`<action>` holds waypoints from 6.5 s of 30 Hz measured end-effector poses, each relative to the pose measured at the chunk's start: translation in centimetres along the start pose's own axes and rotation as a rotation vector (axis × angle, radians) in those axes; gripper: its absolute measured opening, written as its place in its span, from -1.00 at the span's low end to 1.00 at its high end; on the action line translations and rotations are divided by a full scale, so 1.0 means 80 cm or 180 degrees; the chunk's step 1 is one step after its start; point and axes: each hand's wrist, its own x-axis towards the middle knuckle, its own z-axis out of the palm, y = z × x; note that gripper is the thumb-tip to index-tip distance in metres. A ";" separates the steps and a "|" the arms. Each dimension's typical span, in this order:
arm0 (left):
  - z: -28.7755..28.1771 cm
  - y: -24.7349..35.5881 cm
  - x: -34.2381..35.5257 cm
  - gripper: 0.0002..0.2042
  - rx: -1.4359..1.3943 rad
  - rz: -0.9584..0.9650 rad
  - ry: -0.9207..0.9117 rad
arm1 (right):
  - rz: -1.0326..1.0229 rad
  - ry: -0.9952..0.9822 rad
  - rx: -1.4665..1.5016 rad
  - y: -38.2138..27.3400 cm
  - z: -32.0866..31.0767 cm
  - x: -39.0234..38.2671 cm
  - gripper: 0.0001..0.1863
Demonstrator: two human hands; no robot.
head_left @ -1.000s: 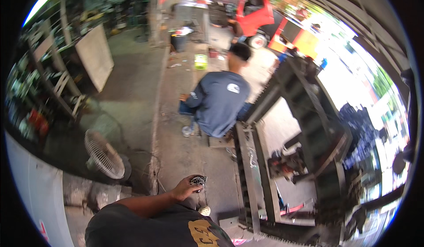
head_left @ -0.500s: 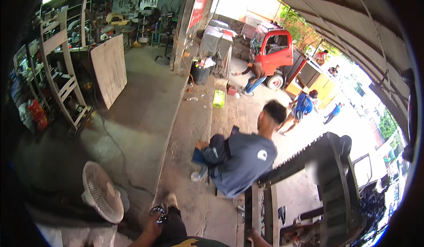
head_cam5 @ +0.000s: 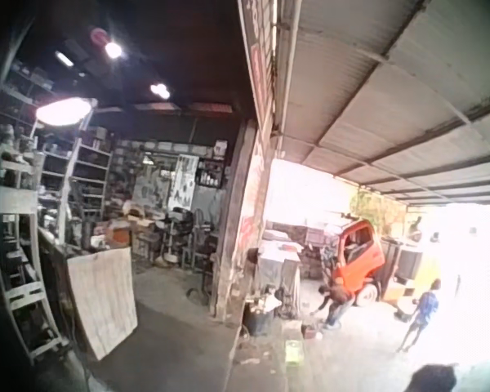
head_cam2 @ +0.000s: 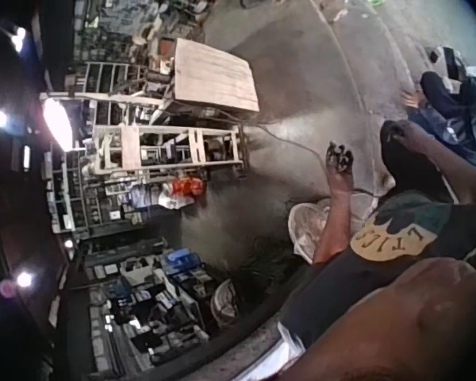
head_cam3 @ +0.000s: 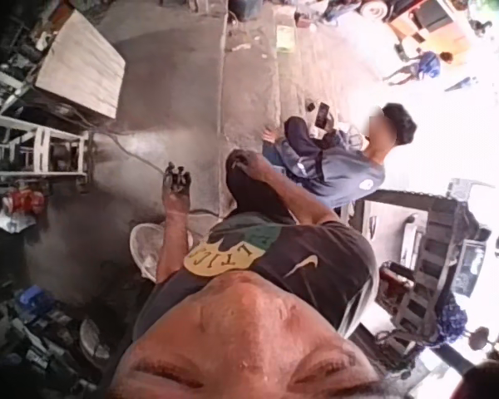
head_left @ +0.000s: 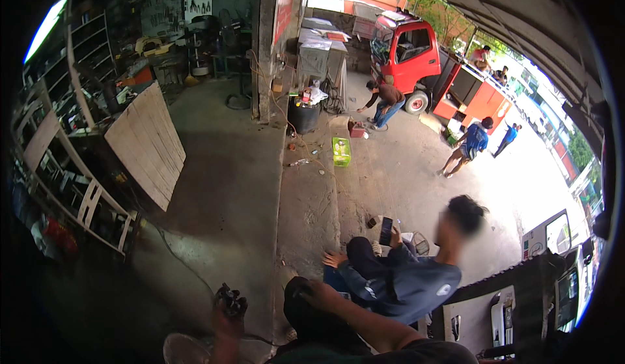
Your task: The person handles small mechanical components on a cluttered workbench, using a screwdriver to adjust parts and a rag to wipe surfaces. They move to a bench grinder to smooth a component, then return to the bench to continue assembly and inspection of the parts.
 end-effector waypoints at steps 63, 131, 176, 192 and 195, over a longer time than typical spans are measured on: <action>0.579 0.939 1.564 -0.48 -0.1059 -0.0029 -0.0276 | 0.0177 -0.0987 -0.1618 -0.168 -0.527 1.784 -0.58; -0.275 2.065 2.236 -0.49 -0.3318 0.4749 0.3603 | -0.5041 -0.4479 -0.2390 -2.080 0.513 3.146 -0.57; -0.382 2.275 2.173 -0.51 -0.3453 0.6396 0.3606 | -0.6358 -0.6680 -0.1135 -2.405 0.582 2.827 -0.55; -0.424 2.370 2.221 -0.53 -0.3550 0.6630 0.3555 | -0.5881 -0.7659 -0.0504 -2.447 0.544 2.853 -0.61; -0.422 2.371 2.226 -0.54 -0.3387 0.6683 0.3284 | -0.5781 -0.7638 -0.0591 -2.445 0.545 2.856 -0.64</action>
